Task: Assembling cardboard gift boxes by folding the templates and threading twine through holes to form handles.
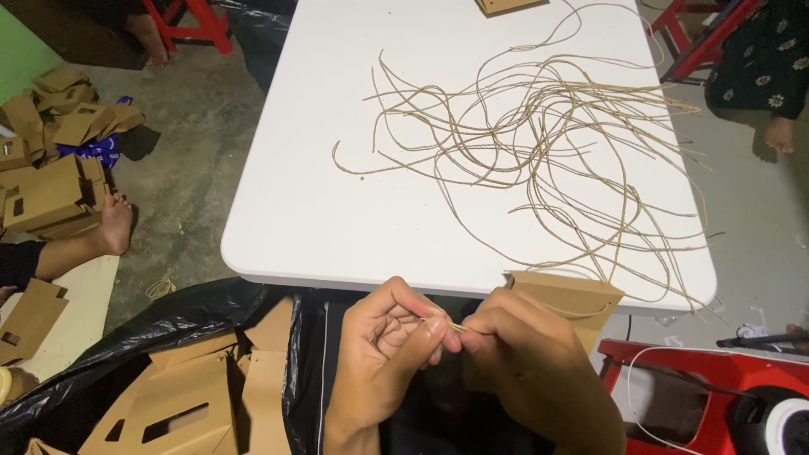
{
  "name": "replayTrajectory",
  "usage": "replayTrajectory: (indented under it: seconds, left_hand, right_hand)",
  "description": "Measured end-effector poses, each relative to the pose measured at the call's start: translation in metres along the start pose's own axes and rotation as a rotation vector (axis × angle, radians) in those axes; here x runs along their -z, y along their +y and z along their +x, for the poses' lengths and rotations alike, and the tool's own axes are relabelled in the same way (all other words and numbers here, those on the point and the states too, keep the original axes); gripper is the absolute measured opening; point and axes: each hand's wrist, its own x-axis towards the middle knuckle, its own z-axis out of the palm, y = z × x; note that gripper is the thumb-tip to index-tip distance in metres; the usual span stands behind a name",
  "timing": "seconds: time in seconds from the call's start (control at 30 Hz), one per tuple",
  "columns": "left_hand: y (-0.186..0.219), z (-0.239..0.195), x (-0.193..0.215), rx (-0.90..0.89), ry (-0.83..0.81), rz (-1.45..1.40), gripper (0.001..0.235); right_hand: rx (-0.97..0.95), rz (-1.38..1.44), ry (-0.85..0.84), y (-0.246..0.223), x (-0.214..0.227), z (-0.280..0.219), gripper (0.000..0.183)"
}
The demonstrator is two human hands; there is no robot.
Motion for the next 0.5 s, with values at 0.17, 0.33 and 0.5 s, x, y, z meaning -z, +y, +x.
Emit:
replayTrajectory:
  seconds: [0.17,0.33,0.5]
  left_hand:
    - [-0.005,0.0,-0.005,-0.062,0.01,-0.081,0.019]
    - [-0.008,0.002,-0.003,-0.062,-0.027,-0.081,0.021]
    - [0.011,0.002,-0.009,-0.091,-0.031,0.067,0.019]
  right_hand:
    - [0.047,0.104,-0.09,-0.002,0.005,0.0,0.033]
    - [-0.101,0.116,-0.098,0.009,0.003,-0.013,0.035]
    - [-0.039,0.073,-0.079,0.01,0.009,-0.014,0.029]
